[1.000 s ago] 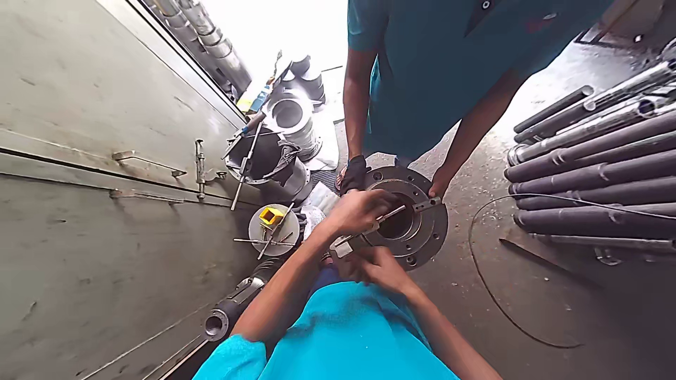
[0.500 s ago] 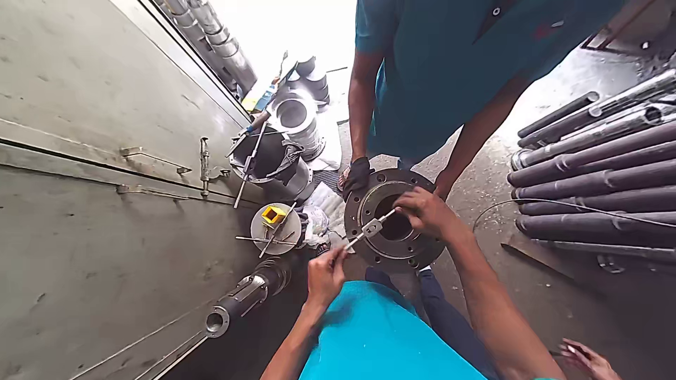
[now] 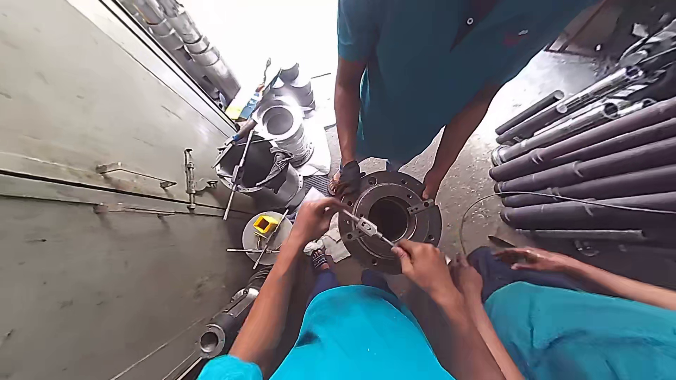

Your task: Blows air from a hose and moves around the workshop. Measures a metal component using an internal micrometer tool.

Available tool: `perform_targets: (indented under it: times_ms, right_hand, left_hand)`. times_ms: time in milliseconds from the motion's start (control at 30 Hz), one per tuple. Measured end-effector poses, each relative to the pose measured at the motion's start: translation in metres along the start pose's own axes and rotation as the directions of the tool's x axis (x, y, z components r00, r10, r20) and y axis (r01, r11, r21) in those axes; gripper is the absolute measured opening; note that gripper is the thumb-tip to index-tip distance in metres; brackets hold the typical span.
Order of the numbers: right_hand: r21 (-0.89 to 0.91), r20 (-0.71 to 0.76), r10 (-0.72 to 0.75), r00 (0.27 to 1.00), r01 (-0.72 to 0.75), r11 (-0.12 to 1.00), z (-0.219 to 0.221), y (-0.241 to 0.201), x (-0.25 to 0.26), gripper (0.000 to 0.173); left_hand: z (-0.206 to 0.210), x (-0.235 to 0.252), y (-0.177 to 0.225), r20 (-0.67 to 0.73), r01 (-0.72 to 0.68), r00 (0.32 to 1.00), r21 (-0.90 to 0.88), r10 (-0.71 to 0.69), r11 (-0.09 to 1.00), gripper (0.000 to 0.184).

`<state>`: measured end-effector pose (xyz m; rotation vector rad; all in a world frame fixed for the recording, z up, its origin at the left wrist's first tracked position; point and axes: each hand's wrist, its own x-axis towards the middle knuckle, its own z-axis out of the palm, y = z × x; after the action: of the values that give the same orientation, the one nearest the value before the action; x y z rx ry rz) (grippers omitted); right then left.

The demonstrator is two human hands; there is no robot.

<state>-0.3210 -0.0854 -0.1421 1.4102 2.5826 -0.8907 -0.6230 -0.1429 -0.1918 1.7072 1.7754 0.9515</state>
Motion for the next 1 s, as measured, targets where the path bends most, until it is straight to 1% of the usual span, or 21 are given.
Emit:
perform_targets:
  times_ms: [100, 167, 267, 333, 400, 433, 500, 533, 567, 600, 633, 667, 700, 733, 767, 800, 833, 867, 933, 967, 1000]
  right_hand:
    - [0.057, -0.134, 0.001, 0.991, 0.006, 0.998, -0.008, 0.021, 0.032, 0.027]
    - [0.068, -0.15, -0.033, 0.988, 0.044, 0.997, -0.012, 0.021, 0.052, 0.022]
    - [0.063, 0.014, -0.025, 1.0, 0.024, 0.998, -0.028, 0.019, 0.055, 0.021]
    - [0.128, 0.256, -0.011, 0.967, -0.023, 0.992, -0.033, 0.019, 0.041, 0.029]
    - [0.335, 0.444, -0.093, 0.891, -0.068, 0.94, -0.019, 0.009, 0.025, 0.034]
    - [0.488, 0.483, -0.158, 0.861, -0.115, 0.865, -0.002, -0.002, 0.018, 0.036]
    - [0.735, 0.469, -0.17, 0.867, -0.277, 0.618, 0.038, -0.041, 0.009, 0.035]
    - [0.801, 0.433, -0.084, 0.897, -0.34, 0.492, 0.05, -0.064, 0.009, 0.032]
    - [0.839, 0.395, 0.024, 0.918, -0.371, 0.398, 0.055, -0.087, 0.013, 0.027]
    - [0.854, 0.351, 0.131, 0.927, -0.374, 0.362, 0.06, -0.109, 0.018, 0.022]
    - [0.83, 0.333, 0.212, 0.919, -0.393, 0.396, 0.062, -0.121, 0.024, 0.021]
    - [0.78, 0.37, 0.224, 0.901, -0.433, 0.451, 0.056, -0.126, 0.026, 0.033]
    - [0.759, 0.369, 0.196, 0.908, -0.417, 0.501, 0.051, -0.127, 0.025, 0.034]
    - [0.757, 0.344, 0.134, 0.929, -0.359, 0.546, 0.044, -0.124, 0.022, 0.023]
    - [0.764, 0.325, 0.006, 0.946, -0.266, 0.588, 0.037, -0.113, 0.017, 0.021]
    - [0.76, 0.272, -0.161, 0.949, -0.11, 0.64, 0.034, -0.094, 0.015, 0.026]
    - [0.726, 0.164, -0.267, 0.95, 0.067, 0.685, 0.028, -0.076, 0.013, 0.025]
    - [0.665, -0.021, -0.291, 0.956, 0.231, 0.71, 0.027, -0.06, 0.01, 0.02]
    - [0.437, -0.362, -0.258, 0.896, 0.408, 0.802, 0.018, -0.028, 0.014, 0.018]
    - [0.29, -0.452, -0.251, 0.856, 0.407, 0.866, 0.011, -0.012, 0.022, 0.019]
    - [0.182, -0.447, -0.249, 0.859, 0.36, 0.915, 0.003, 0.005, 0.032, 0.022]
  left_hand:
    - [0.019, -0.066, 0.011, -0.104, 0.153, 0.978, -0.217, -0.179, 0.964, 0.021]
    - [0.036, -0.091, 0.031, -0.145, 0.236, 0.934, -0.435, -0.326, 0.869, 0.02]
    - [0.04, -0.077, 0.043, -0.141, 0.348, 0.845, -0.587, -0.516, 0.731, 0.019]
    - [0.03, -0.039, 0.037, -0.078, 0.413, 0.826, -0.591, -0.558, 0.693, 0.021]
    - [0.022, 0.011, 0.039, 0.05, 0.449, 0.864, -0.53, -0.502, 0.72, 0.025]
    - [0.023, 0.033, 0.044, 0.122, 0.441, 0.892, -0.438, -0.434, 0.783, 0.026]
    - [0.029, 0.071, 0.067, 0.295, 0.368, 0.906, -0.199, -0.303, 0.908, 0.024]
    - [0.039, 0.092, 0.083, 0.42, 0.275, 0.882, -0.087, -0.215, 0.958, 0.021]
    - [0.048, 0.109, 0.101, 0.562, 0.155, 0.817, 0.002, -0.129, 0.988, 0.02]
    - [0.057, 0.117, 0.114, 0.683, 0.042, 0.727, 0.063, -0.074, 0.997, 0.021]
    - [0.065, 0.118, 0.124, 0.764, -0.051, 0.644, 0.095, -0.04, 0.994, 0.022]
    - [0.068, 0.114, 0.129, 0.802, -0.111, 0.597, 0.101, -0.015, 0.989, 0.024]
    - [0.067, 0.109, 0.13, 0.805, -0.14, 0.594, 0.111, -0.006, 0.984, 0.028]
    - [0.06, 0.101, 0.128, 0.785, -0.138, 0.619, 0.12, -0.009, 0.983, 0.032]
    - [0.051, 0.089, 0.122, 0.736, -0.113, 0.676, 0.122, -0.014, 0.986, 0.036]
    - [0.04, 0.074, 0.112, 0.637, -0.073, 0.771, 0.092, -0.003, 0.993, 0.037]
    - [0.029, 0.055, 0.097, 0.489, -0.041, 0.872, 0.038, 0.017, 0.998, 0.035]
    - [0.018, 0.032, 0.078, 0.342, -0.016, 0.94, 0.004, 0.014, 1.0, 0.032]
    - [0.001, -0.015, 0.047, 0.142, 0.044, 0.989, -0.003, -0.044, 0.999, 0.03]
    - [-0.005, -0.035, 0.042, 0.127, 0.089, 0.988, -0.008, -0.087, 0.996, 0.031]
    - [-0.005, -0.052, 0.044, 0.129, 0.131, 0.984, -0.039, -0.125, 0.991, 0.032]
